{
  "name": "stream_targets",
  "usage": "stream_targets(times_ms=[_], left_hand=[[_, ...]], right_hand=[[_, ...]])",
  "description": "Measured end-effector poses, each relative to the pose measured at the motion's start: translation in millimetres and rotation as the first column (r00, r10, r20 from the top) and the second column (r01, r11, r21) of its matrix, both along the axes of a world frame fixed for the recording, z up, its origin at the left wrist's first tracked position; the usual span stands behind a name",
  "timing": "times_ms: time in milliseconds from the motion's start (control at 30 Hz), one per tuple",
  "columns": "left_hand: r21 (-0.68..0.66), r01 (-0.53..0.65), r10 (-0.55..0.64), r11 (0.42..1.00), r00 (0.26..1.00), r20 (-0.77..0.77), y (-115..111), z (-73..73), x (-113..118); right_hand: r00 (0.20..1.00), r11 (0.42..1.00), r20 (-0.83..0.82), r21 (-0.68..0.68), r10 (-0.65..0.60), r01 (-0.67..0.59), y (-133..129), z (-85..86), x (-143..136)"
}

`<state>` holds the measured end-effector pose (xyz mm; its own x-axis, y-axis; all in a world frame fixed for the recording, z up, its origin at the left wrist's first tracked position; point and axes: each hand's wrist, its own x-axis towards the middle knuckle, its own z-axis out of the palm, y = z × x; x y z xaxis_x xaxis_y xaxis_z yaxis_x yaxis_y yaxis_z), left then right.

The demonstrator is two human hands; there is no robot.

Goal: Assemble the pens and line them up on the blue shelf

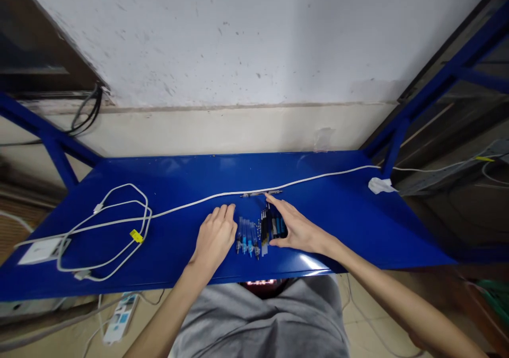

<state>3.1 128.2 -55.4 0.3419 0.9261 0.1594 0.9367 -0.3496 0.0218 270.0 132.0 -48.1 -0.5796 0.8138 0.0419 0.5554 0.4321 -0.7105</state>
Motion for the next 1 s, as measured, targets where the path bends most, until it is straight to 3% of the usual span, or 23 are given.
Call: stream_targets(times_ms=[167, 333, 433, 500, 633, 767, 900, 1000], left_hand=[[-0.007, 0.002, -0.002, 1.000, 1.000, 0.003, 6, -4.6, 2], [0.071, 0.002, -0.017, 0.997, 0.977, 0.213, 10, -0.2, 0], [0.129, 0.007, -0.065, 0.992, 0.890, 0.451, 24, 15.7, 5], [0.138, 0.073, -0.140, 0.988, 0.800, 0.583, 41, 29.0, 14], [0.259, 0.179, -0.310, 0.949, 0.671, 0.674, 86, 41.7, 38], [0.339, 0.324, -0.469, 0.883, 0.620, 0.629, 111, 21.1, 51], [0.410, 0.410, -0.579, 0.815, 0.604, 0.547, 110, -7.0, 51], [0.420, 0.411, -0.586, 0.809, 0.616, 0.527, 107, -16.1, 51]], right_hand=[[0.999, 1.000, -0.049, -0.017, -0.022, 0.021, -1, -3.7, 2], [0.983, 0.996, -0.161, -0.033, -0.085, 0.081, -4, 0.4, 2], [0.945, 0.985, -0.282, -0.004, -0.166, 0.172, 5, 12.2, -3], [0.888, 0.965, -0.406, 0.050, -0.214, 0.256, 22, 20.9, -8], [0.736, 0.876, -0.624, 0.166, -0.262, 0.452, 72, 25.1, -23], [0.690, 0.797, -0.661, 0.228, -0.295, 0.559, 98, 10.4, -32], [0.802, 0.767, -0.522, 0.373, -0.292, 0.522, 87, -0.9, -29], [0.866, 0.759, -0.429, 0.465, -0.257, 0.455, 81, -2.3, -24]])
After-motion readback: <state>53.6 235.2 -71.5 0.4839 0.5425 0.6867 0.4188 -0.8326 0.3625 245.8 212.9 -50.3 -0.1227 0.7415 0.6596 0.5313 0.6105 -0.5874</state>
